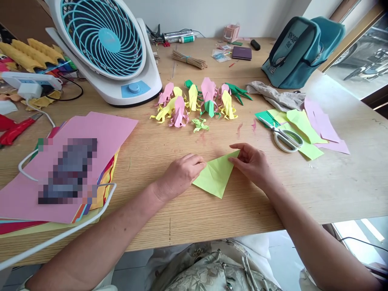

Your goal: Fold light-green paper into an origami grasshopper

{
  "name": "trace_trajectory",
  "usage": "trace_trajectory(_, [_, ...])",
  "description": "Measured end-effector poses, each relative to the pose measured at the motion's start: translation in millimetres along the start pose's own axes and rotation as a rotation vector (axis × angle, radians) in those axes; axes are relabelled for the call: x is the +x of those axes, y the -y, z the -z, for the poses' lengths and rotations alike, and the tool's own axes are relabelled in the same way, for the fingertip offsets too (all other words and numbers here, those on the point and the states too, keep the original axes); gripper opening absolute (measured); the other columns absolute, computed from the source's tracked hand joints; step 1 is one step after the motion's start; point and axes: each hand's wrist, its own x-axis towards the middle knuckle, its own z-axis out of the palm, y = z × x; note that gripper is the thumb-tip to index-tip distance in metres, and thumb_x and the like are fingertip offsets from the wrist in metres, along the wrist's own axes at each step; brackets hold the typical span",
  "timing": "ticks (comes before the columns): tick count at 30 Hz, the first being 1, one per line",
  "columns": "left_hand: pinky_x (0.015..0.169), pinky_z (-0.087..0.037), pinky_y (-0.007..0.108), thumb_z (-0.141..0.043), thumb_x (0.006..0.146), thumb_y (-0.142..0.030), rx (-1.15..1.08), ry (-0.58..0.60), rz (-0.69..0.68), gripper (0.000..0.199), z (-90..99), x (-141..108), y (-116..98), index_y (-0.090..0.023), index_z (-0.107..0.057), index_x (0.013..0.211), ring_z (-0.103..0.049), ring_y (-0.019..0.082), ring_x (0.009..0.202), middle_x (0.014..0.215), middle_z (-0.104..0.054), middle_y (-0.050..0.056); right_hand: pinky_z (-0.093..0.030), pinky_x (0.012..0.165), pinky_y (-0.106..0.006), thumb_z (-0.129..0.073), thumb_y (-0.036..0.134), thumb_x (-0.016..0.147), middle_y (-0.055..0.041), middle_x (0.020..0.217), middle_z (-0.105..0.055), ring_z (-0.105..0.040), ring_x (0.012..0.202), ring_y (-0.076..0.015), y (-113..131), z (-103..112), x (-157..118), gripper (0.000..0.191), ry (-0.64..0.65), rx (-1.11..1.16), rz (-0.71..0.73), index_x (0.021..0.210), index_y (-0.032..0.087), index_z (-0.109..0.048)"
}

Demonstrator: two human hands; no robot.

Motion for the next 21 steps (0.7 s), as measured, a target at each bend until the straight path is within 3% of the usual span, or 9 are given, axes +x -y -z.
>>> trace_trajectory(5, [0.077,-0.05,0.027,-0.043,0.097,-0.006,0.132,0.036,-0.091,0.024,0.5,1,0,-0.014,-0.064,0.103,-0.058,0.017,0.089,0.097,-0.065,0.006,-0.046,0.06,-0.032,-0.071,0.04,0.078,-0.0013,0.071,-0.061,-0.056,0.067,-0.0186,0,0,0,0.043,-0.005,0.016,0.006,0.117,0.022,-0.064])
trace_trajectory(12, [0.077,-0.05,0.03,-0.042,0.095,-0.003,0.25,0.072,-0.151,0.024,1.5,0,-5,-0.011,-0.062,0.106,-0.057,0.02,0.091,0.098,-0.065,0.009,-0.038,0.055,-0.028,-0.073,0.041,0.076,0.004,0.066,-0.054,-0.049,0.058,-0.0141,9,-4,0,0.057,-0.027,0.047,-0.025,0.127,0.02,-0.057])
trace_trajectory(16, [0.076,-0.05,0.03,-0.043,0.094,-0.003,0.249,0.08,-0.155,0.023,0.8,0,-6,-0.011,-0.062,0.105,-0.057,0.02,0.091,0.098,-0.064,0.01,-0.036,0.054,-0.028,-0.074,0.037,0.074,0.0059,0.063,-0.048,-0.048,0.059,-0.0144,13,-9,-2,0.062,-0.069,-0.054,0.001,0.131,0.019,-0.054])
trace_trajectory(21, [0.075,-0.051,0.031,-0.04,0.095,-0.002,0.244,0.083,-0.143,0.026,0.7,0,-7,-0.011,-0.063,0.104,-0.057,0.021,0.092,0.1,-0.064,0.011,-0.041,0.062,-0.03,-0.067,0.028,0.078,0.0021,0.074,-0.057,-0.051,0.064,-0.0161,16,-14,-7,0.058,-0.109,-0.246,0.079,0.134,0.023,-0.05])
